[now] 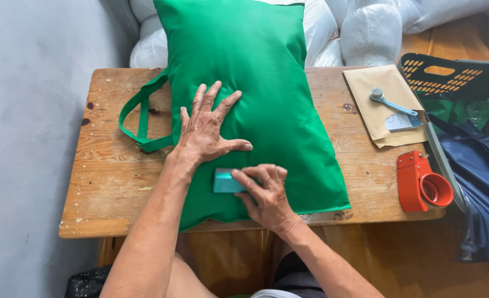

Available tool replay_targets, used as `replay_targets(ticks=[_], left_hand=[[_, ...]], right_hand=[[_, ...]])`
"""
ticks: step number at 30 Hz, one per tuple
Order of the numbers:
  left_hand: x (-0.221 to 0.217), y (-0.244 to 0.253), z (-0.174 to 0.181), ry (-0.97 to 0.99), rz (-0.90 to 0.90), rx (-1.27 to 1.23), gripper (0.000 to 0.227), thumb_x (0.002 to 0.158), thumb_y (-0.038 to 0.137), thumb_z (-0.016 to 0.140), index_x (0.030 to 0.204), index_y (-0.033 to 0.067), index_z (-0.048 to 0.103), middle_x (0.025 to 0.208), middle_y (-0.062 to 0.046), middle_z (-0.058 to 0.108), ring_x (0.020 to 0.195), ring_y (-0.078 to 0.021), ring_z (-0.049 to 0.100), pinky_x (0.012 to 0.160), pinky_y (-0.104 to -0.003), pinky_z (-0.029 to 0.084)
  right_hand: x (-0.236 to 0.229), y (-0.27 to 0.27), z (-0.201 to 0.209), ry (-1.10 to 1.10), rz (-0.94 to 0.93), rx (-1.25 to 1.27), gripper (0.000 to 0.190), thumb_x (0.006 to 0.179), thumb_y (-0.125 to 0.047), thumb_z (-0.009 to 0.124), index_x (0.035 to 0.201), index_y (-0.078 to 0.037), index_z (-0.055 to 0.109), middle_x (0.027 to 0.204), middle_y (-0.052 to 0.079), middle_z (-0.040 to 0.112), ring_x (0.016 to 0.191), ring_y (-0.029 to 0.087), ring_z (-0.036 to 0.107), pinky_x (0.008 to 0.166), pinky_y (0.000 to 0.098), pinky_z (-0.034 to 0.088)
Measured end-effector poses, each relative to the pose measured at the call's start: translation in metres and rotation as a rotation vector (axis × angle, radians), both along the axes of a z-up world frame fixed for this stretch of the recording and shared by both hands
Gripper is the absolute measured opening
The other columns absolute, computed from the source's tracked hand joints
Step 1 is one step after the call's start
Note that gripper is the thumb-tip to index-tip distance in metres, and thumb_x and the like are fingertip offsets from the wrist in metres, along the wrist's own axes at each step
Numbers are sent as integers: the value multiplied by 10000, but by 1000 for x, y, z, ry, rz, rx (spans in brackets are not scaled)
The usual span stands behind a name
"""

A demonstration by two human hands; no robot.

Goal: The person uses a blue marking tool to rub across the surface of a green fabric bag, smoothing the material with their hands as they work.

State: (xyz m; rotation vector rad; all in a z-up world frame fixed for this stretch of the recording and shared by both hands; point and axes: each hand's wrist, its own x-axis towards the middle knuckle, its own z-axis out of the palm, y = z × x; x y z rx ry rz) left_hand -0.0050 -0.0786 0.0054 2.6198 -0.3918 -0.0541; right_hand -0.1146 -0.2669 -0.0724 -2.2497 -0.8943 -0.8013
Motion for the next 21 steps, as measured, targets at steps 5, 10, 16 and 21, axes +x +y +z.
replay_targets(ticks=[5, 10, 16, 21], left_hand=[[-3, 7, -2, -18, -12, -58, 1154, 591, 722, 875, 1565, 374, 362, 1693, -54, 129, 1574, -382, 2, 1060, -875, 115], [0, 2, 9, 23, -12, -34, 1202, 520, 694, 931, 1537, 361, 385, 1672, -50, 149, 1571, -377, 32, 1040, -883, 177], [-1, -5, 16, 138, 18, -15, 1198, 532, 671, 934, 1537, 351, 367, 1682, -48, 144, 1578, -349, 4, 1072, -853, 179], [-2, -1, 7, 60, 68, 22, 1188, 491, 611, 1003, 1498, 343, 432, 1616, -104, 245, 1549, -401, 168, 1032, -848, 354]], right_hand=[[-29, 15, -31, 196, 11, -187, 398, 901, -280, 706, 1290, -210, 658, 1067, 35, 600, 897, 290, 533, 749, 462, 330], [-40, 8, -12, 734, 249, -453, 549, 781, -352, 799, 1291, -198, 668, 1082, 64, 589, 990, 328, 533, 722, 538, 340], [-26, 31, 42, 255, 110, -305, 534, 874, -270, 752, 1364, -146, 580, 1139, 113, 595, 921, 312, 527, 749, 475, 333], [3, 69, -4, -136, -166, -55, 415, 970, -360, 631, 1307, -122, 671, 1005, 57, 550, 880, 253, 573, 776, 405, 368]])
